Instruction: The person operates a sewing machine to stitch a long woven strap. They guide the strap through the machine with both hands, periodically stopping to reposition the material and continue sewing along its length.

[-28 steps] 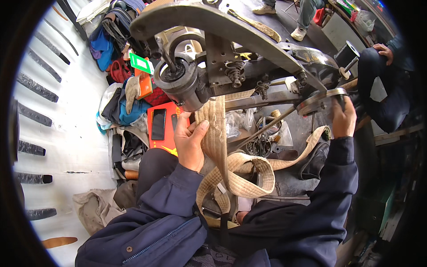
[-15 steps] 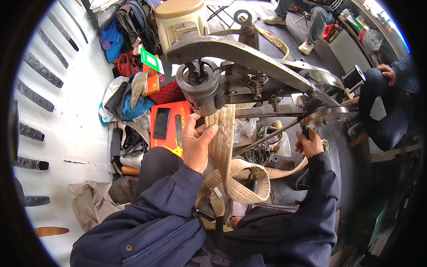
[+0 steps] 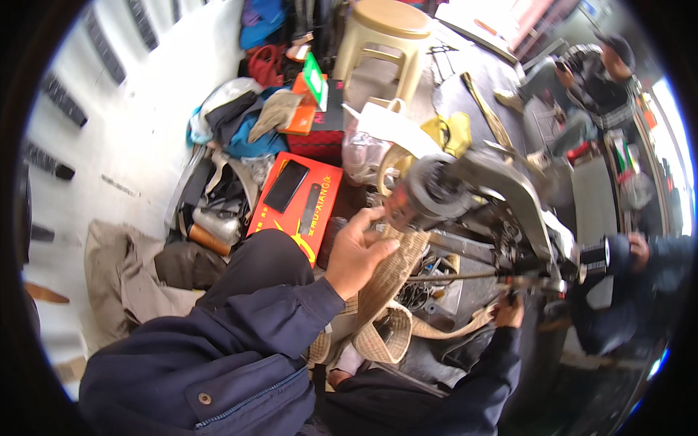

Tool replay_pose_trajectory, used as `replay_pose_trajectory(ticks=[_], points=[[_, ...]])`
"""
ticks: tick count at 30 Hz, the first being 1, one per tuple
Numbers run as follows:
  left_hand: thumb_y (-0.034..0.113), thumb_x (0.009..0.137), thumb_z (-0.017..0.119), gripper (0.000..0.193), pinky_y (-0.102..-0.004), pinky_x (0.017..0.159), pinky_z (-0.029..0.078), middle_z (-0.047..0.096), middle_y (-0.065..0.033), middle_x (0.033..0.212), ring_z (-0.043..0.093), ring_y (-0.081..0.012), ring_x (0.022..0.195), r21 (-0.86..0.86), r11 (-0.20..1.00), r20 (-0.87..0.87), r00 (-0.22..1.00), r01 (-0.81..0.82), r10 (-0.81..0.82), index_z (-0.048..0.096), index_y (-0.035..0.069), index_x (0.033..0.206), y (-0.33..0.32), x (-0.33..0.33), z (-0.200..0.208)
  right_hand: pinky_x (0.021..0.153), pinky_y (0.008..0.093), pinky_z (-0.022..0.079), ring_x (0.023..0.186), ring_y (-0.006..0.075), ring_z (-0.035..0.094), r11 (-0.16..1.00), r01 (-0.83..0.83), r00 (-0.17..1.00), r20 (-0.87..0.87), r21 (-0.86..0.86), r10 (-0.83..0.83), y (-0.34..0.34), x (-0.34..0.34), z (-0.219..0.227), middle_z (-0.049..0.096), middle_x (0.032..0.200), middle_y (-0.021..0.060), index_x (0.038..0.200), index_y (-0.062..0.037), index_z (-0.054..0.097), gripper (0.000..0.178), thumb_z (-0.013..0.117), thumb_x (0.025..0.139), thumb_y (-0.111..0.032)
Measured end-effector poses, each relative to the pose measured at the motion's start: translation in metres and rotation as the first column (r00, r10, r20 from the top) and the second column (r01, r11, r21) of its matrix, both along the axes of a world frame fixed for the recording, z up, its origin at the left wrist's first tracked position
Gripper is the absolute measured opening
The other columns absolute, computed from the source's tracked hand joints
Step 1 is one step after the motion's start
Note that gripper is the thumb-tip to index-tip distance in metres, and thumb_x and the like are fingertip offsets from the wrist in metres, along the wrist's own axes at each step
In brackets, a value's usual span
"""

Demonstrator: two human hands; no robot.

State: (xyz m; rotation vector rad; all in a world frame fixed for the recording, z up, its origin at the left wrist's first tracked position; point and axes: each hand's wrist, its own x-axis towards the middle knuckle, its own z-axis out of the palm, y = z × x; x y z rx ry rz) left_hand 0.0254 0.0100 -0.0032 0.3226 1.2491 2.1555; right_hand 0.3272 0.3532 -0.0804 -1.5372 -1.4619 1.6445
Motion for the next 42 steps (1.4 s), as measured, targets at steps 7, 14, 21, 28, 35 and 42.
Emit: replay_pose_trajectory(ticks=[7, 14, 21, 28, 35, 42], points=[[-0.005, 0.087, 0.063, 0.052, -0.0229, 0.068, 0.047, 0.071, -0.0071, 0.086, 0.062, -0.0056, 0.075, -0.09, 0.996, -0.005, 1.0, 0.002, -0.003, 0.049, 0.003, 0.136, -0.004, 0.002, -0.001, 0.047, 0.024, 0.043, 0.052, 0.0106, 0.055, 0.798, -0.276, 0.961, 0.165, 0.537, 0.221, -0.058, -0.032, 0.115, 0.058, 0.066, 0.0012, 0.1, -0.0048, 0.06, 0.017, 0.058, 0.098, -0.022], [-0.003, 0.087, 0.063, 0.05, -0.0253, 0.06, 0.042, 0.066, -0.005, 0.073, 0.054, -0.0061, 0.063, -0.15, 0.988, 0.003, 1.0, 0.025, -0.025, 0.051, 0.004, 0.135, -0.007, -0.004, 0.004, 0.037, 0.0253, 0.028, 0.042, 0.0101, 0.041, 0.781, 0.055, 0.982, 0.108, 0.623, -0.155, 0.047, 0.026, 0.077, 0.044, 0.056, -0.0026, 0.092, -0.0159, 0.054, 0.013, 0.06, 0.098, -0.026], [0.0, 0.085, 0.06, 0.049, -0.0283, 0.057, 0.04, 0.064, -0.0072, 0.069, 0.05, -0.0083, 0.057, -0.178, 0.984, -0.019, 0.999, 0.032, -0.036, 0.052, 0.004, 0.134, -0.013, -0.008, 0.008, 0.037, 0.0348, 0.046, 0.046, 0.0241, 0.061, 0.985, -0.132, 0.885, 0.46, 0.11, 0.068, 0.018, 0.02, 0.02, 0.06, 0.064, 0.0082, 0.124, -0.0175, 0.043, 0.035, 0.059, 0.098, -0.035], [-0.001, 0.084, 0.058, 0.048, -0.0291, 0.055, 0.04, 0.064, -0.0075, 0.067, 0.05, -0.0097, 0.054, -0.199, 0.98, -0.066, 0.998, -0.008, -0.006, 0.054, 0.004, 0.132, -0.011, -0.007, 0.007, 0.04, 0.0283, 0.041, 0.044, 0.0153, 0.053, 0.823, -0.284, 0.956, 0.214, 0.492, 0.201, -0.058, -0.031, 0.099, 0.056, 0.06, 0.0045, 0.087, -0.0069, 0.055, 0.026, 0.063, 0.097, -0.029], [-0.001, 0.084, 0.058, 0.047, -0.0292, 0.054, 0.04, 0.062, -0.0077, 0.066, 0.049, -0.0099, 0.053, -0.147, 0.988, -0.093, 0.995, -0.053, 0.039, 0.053, 0.001, 0.13, -0.009, -0.008, 0.005, 0.034, 0.0339, 0.035, 0.038, 0.019, 0.046, 0.809, -0.027, 0.947, 0.273, 0.588, -0.167, 0.052, 0.032, 0.088, 0.048, 0.055, 0.0014, 0.093, -0.0223, 0.054, 0.011, 0.057, 0.099, -0.03], [-0.001, 0.084, 0.059, 0.047, -0.0294, 0.055, 0.04, 0.063, -0.0085, 0.068, 0.05, -0.0099, 0.054, -0.157, 0.987, -0.08, 0.997, -0.018, 0.006, 0.052, 0.001, 0.131, -0.011, -0.009, 0.006, 0.04, 0.0302, 0.045, 0.044, 0.0205, 0.057, 0.957, -0.281, 0.873, 0.434, 0.074, 0.223, -0.005, 0.001, 0.017, 0.06, 0.063, 0.0093, 0.116, -0.0079, 0.048, 0.037, 0.06, 0.097, -0.037]])
